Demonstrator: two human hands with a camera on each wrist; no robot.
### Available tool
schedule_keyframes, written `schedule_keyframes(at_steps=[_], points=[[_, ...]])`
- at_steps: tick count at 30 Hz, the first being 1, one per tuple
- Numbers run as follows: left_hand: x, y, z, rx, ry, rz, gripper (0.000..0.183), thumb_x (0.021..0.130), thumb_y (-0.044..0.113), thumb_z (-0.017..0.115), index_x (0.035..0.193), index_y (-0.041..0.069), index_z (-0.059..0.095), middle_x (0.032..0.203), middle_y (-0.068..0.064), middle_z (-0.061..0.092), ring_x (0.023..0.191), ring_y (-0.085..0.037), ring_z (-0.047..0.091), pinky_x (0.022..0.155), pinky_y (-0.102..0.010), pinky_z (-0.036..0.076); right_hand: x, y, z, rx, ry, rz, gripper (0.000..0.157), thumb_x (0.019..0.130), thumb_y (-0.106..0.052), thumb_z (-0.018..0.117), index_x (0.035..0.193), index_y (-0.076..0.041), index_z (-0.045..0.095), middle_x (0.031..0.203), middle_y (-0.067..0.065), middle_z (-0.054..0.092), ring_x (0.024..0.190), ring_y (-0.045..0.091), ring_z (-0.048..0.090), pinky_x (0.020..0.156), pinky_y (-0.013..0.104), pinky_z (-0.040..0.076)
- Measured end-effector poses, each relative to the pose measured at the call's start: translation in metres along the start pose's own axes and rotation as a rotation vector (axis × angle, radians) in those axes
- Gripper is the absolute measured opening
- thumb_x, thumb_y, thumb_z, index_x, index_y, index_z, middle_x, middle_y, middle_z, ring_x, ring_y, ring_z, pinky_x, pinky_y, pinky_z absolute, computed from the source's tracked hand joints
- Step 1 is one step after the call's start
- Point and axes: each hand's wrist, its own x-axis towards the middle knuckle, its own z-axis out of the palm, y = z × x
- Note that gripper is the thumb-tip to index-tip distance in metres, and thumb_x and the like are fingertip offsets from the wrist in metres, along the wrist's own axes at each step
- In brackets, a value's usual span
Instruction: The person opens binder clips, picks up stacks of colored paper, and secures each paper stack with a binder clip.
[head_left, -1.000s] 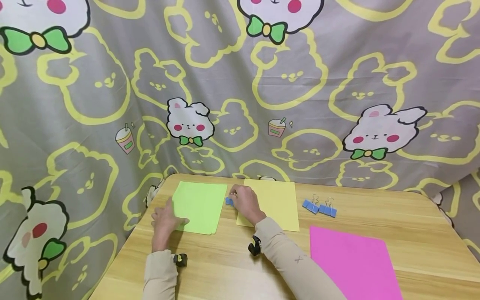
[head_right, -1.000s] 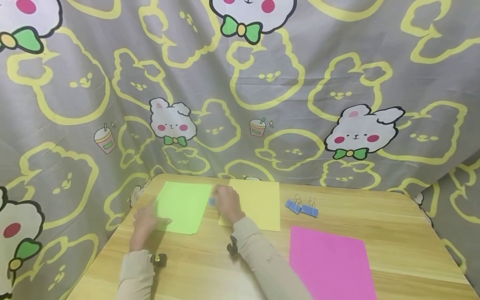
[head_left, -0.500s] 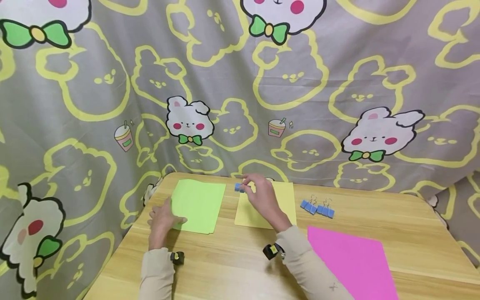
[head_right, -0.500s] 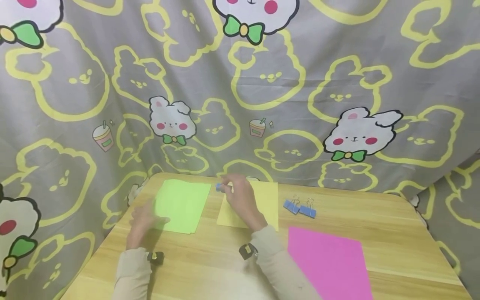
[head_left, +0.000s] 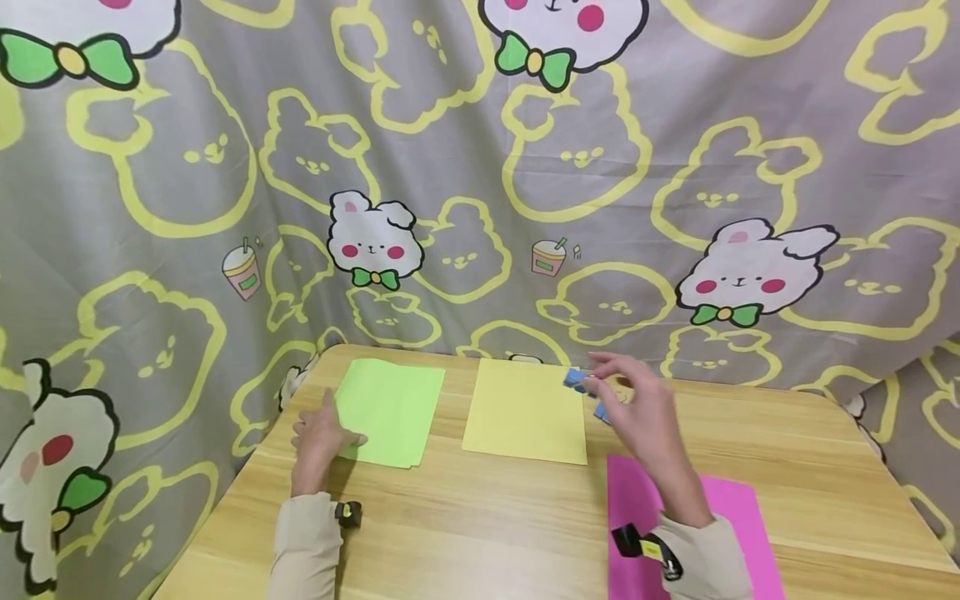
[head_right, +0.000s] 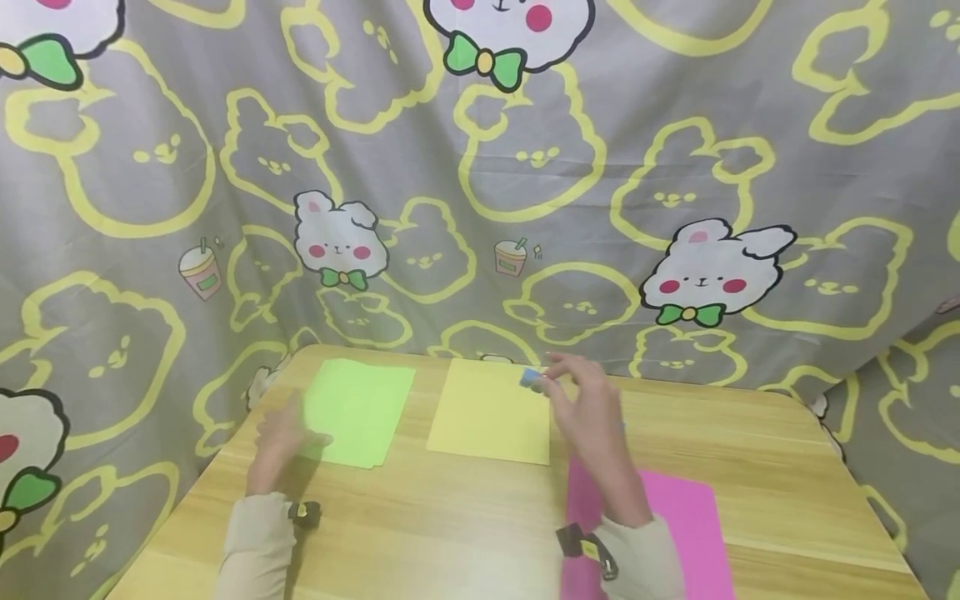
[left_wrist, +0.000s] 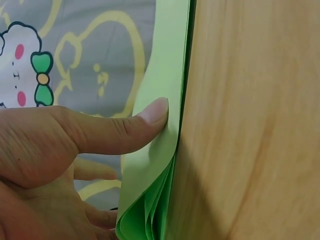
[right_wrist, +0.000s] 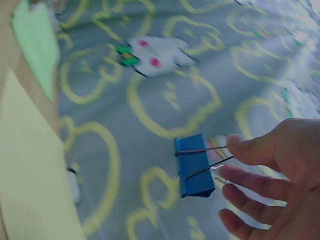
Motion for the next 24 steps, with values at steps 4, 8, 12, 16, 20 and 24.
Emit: schedule_keyframes(at_steps=[4, 8, 12, 16, 20, 24], points=[[-0.002, 0.004, -0.004, -0.003, -0.002, 0.002, 0.111, 0.084, 0.014, 0.084, 0.16, -0.004, 0.006, 0.139, -0.056, 0.018, 0.128, -0.071, 0.023, 0.104, -0.079, 0.024, -0.005, 0.009, -0.03, -0.03, 0.058, 0.082, 0.006, 0.09, -0.003, 0.078, 0.091, -0.004, 0.072, 0.12, 0.009, 0.074, 0.118, 0.031, 0.065, 0.091, 0.018, 0.05], [-0.005, 0.007, -0.004, 0.001, -0.005, -0.007, 0.108, 0.084, 0.014, 0.084, 0.16, -0.004, 0.009, 0.139, -0.055, 0.02, 0.128, -0.069, 0.024, 0.103, -0.078, 0.023, -0.011, 0.015, -0.052, -0.04, 0.121, 0.182, 0.005, 0.092, -0.006, 0.078, 0.092, -0.003, 0.074, 0.121, 0.008, 0.074, 0.119, 0.017, 0.064, 0.087, 0.008, 0.045], [-0.005, 0.008, -0.001, -0.004, -0.005, -0.02, 0.107, 0.084, 0.013, 0.083, 0.16, -0.004, 0.009, 0.14, -0.055, 0.02, 0.127, -0.068, 0.024, 0.102, -0.077, 0.025, -0.015, 0.025, -0.065, -0.05, 0.17, 0.255, 0.007, 0.091, -0.008, 0.078, 0.095, -0.002, 0.076, 0.121, 0.009, 0.073, 0.112, -0.004, 0.059, 0.084, 0.007, 0.047], [-0.006, 0.009, 0.002, -0.023, -0.002, -0.026, 0.109, 0.083, 0.01, 0.083, 0.16, -0.004, 0.007, 0.139, -0.058, 0.016, 0.128, -0.072, 0.022, 0.103, -0.079, 0.024, -0.018, 0.03, -0.074, -0.051, 0.204, 0.317, 0.009, 0.092, -0.009, 0.078, 0.096, -0.002, 0.075, 0.121, 0.008, 0.074, 0.113, -0.006, 0.058, 0.082, 0.006, 0.047], [-0.004, 0.008, 0.003, -0.015, 0.002, -0.04, 0.111, 0.084, 0.008, 0.083, 0.16, -0.003, 0.003, 0.14, -0.059, 0.011, 0.129, -0.075, 0.019, 0.104, -0.081, 0.02, -0.022, 0.031, -0.084, -0.058, 0.215, 0.403, 0.015, 0.092, -0.014, 0.079, 0.099, -0.001, 0.076, 0.121, 0.002, 0.074, 0.103, -0.01, 0.058, 0.081, 0.005, 0.047], [-0.003, 0.013, 0.002, -0.023, -0.02, -0.034, 0.108, 0.084, 0.005, 0.08, 0.16, -0.004, 0.003, 0.14, -0.058, 0.016, 0.128, -0.074, 0.024, 0.105, -0.081, 0.02, -0.023, 0.034, -0.095, -0.061, 0.247, 0.491, 0.022, 0.092, -0.019, 0.08, 0.104, -0.001, 0.076, 0.122, -0.006, 0.073, 0.099, -0.013, 0.057, 0.082, 0.006, 0.047]])
